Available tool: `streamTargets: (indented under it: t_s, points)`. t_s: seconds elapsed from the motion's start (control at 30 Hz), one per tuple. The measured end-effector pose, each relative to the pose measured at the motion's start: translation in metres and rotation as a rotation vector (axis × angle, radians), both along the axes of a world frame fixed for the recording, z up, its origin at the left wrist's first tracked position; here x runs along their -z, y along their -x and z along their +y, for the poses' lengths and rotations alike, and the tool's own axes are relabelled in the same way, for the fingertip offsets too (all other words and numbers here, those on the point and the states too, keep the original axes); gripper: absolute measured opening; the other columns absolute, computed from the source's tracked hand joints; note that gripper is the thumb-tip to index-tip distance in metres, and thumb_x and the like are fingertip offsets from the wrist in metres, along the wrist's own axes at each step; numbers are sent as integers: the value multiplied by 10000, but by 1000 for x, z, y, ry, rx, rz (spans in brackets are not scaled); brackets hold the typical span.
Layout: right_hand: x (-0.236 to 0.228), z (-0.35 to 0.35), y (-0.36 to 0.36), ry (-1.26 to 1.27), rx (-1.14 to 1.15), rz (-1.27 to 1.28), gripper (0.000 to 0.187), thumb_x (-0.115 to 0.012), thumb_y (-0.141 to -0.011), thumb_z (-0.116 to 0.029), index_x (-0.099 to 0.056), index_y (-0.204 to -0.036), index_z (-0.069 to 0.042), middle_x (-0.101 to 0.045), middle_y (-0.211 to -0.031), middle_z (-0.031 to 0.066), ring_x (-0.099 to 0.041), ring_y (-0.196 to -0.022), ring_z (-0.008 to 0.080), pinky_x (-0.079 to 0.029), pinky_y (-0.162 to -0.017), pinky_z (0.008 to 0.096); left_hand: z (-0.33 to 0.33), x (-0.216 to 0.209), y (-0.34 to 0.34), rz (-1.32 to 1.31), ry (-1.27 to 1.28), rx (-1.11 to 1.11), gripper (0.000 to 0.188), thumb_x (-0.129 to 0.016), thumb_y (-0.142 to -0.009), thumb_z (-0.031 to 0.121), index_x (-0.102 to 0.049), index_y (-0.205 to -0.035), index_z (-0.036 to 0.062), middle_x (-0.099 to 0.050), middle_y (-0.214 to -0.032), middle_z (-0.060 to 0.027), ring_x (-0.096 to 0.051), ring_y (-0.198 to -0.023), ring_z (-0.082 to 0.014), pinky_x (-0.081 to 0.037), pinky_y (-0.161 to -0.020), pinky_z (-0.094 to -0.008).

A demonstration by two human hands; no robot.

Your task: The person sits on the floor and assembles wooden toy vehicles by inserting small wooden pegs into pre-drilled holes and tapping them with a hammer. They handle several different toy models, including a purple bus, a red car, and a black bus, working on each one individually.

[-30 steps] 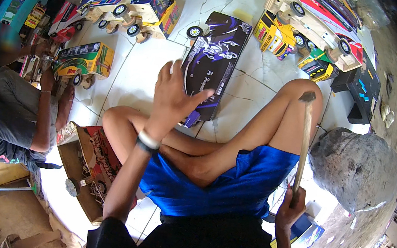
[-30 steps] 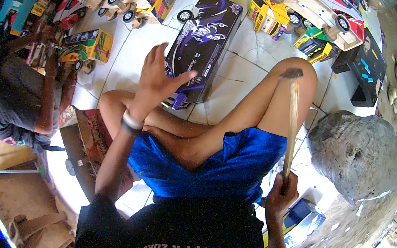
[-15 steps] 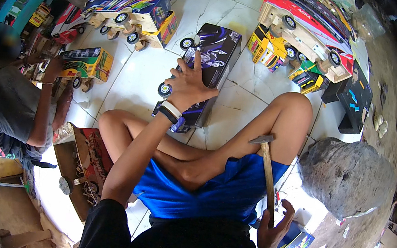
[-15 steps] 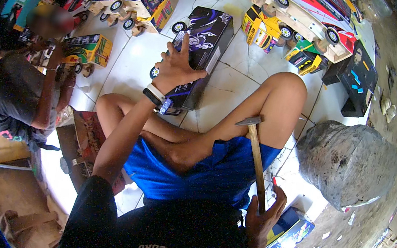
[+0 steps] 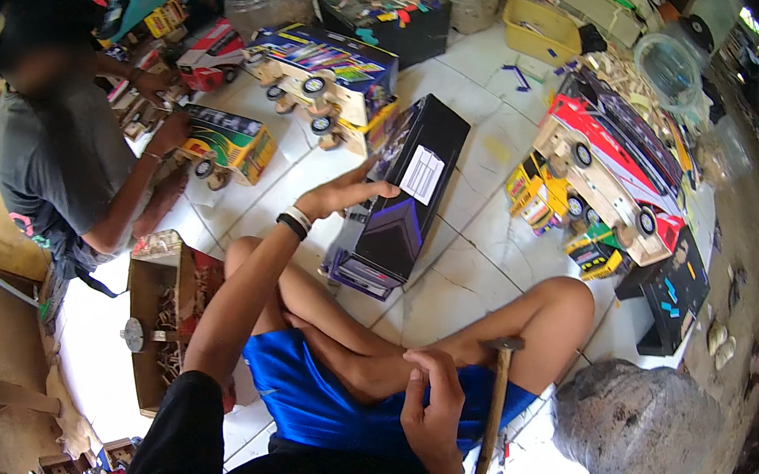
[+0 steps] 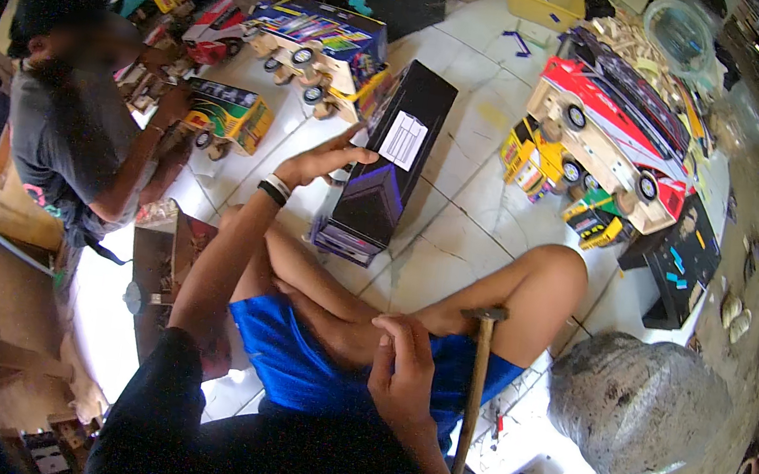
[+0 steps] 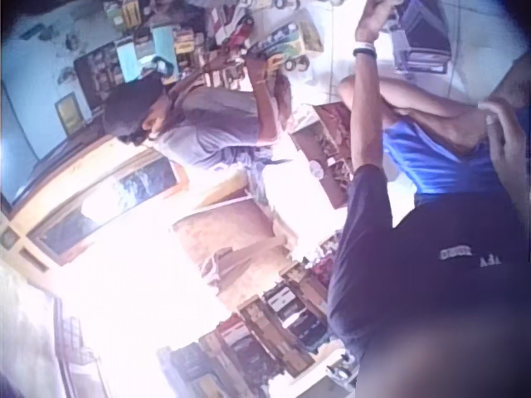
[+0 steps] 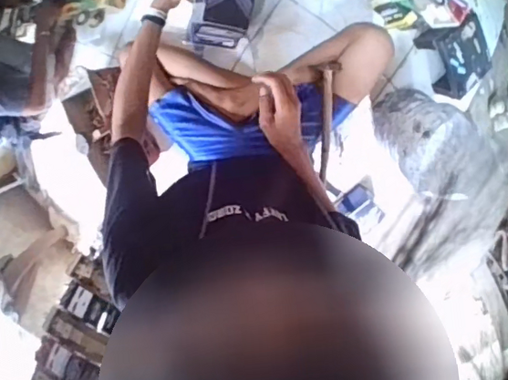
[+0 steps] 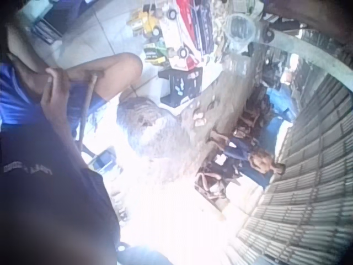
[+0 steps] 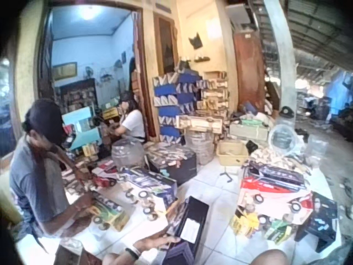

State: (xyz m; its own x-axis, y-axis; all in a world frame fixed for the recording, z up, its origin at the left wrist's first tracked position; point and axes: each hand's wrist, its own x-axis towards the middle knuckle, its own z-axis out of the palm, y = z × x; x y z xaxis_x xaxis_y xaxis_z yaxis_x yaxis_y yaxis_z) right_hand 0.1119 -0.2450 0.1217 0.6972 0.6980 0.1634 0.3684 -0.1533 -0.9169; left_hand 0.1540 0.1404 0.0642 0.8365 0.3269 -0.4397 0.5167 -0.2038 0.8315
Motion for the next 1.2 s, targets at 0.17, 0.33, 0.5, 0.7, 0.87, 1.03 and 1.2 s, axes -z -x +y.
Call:
streamTargets:
  t_s: [0.17, 0.33, 0.5, 0.7, 0.87, 1.03, 1.2]
  points:
    - [42, 2, 15, 4, -30, 162, 191, -562, -984, 28, -665, -1145, 21, -702, -1060, 179, -706, -948, 262, -542, -838, 338, 9, -10, 23, 10, 93, -38, 1246, -677, -791, 765, -79, -1724, 197, -287, -1712, -208, -316, -1557, -386, -490, -1052, -595]
    - [72, -10, 13, 62, -17, 220, 190, -577, -994, -35, -658, -1159, 11, -719, -1084, 197, -718, -1013, 330, -553, -864, 384, 11, -7, 28, -26, 92, -48, 1159, -639, -848, 736, -106, -1720, 191, -372, -1653, -219, -436, -1452, -453, -451, -1076, -649]
    - [77, -9, 9, 77, 8, 297, 167, -594, -1010, -54, -667, -1147, 7, -732, -1051, 161, -721, -987, 249, -550, -846, 348, 13, -2, 27, -27, 123, -57, 1167, -651, -821, 740, -118, -1719, 217, -377, -1657, -212, -396, -1495, -402, -493, -1026, -598]
    - [82, -8, 5, 87, -1, 307, 142, -603, -1027, -69, -679, -1123, 2, -739, -1021, 121, -711, -956, 201, -545, -832, 321, 20, 11, 34, -39, 173, -90, 1166, -665, -811, 722, -121, -1718, 233, -373, -1652, -223, -381, -1502, -415, -483, -1043, -590]
    - [91, -6, -1, -6, -5, 473, 160, -620, -1038, -82, -654, -1169, 3, -732, -1091, 112, -702, -1002, 189, -540, -902, 315, 19, 30, 45, -334, 473, -214, 992, -667, -893, 618, -309, -1661, 102, -513, -1553, -197, -573, -1351, -296, -531, -1032, -432]
    - [80, -3, -15, -108, 36, 714, 271, -604, -1057, -75, -556, -1314, -2, -697, -1201, 136, -689, -1098, 195, -547, -972, 322, 6, 47, 64, -261, 793, -444, 637, -619, -961, 573, -693, -1292, 33, -764, -1114, -117, -728, -894, -205, -582, -876, -319]
    - [66, 31, -34, 60, 121, 92, 418, -623, -1075, -252, -546, -1390, 13, -679, -1251, 154, -650, -1202, 224, -513, -1004, 344, -43, 79, 61, -437, 1030, -433, 644, -556, -1008, 560, -645, -1388, 49, -756, -1196, -139, -742, -970, -245, -593, -906, -361]
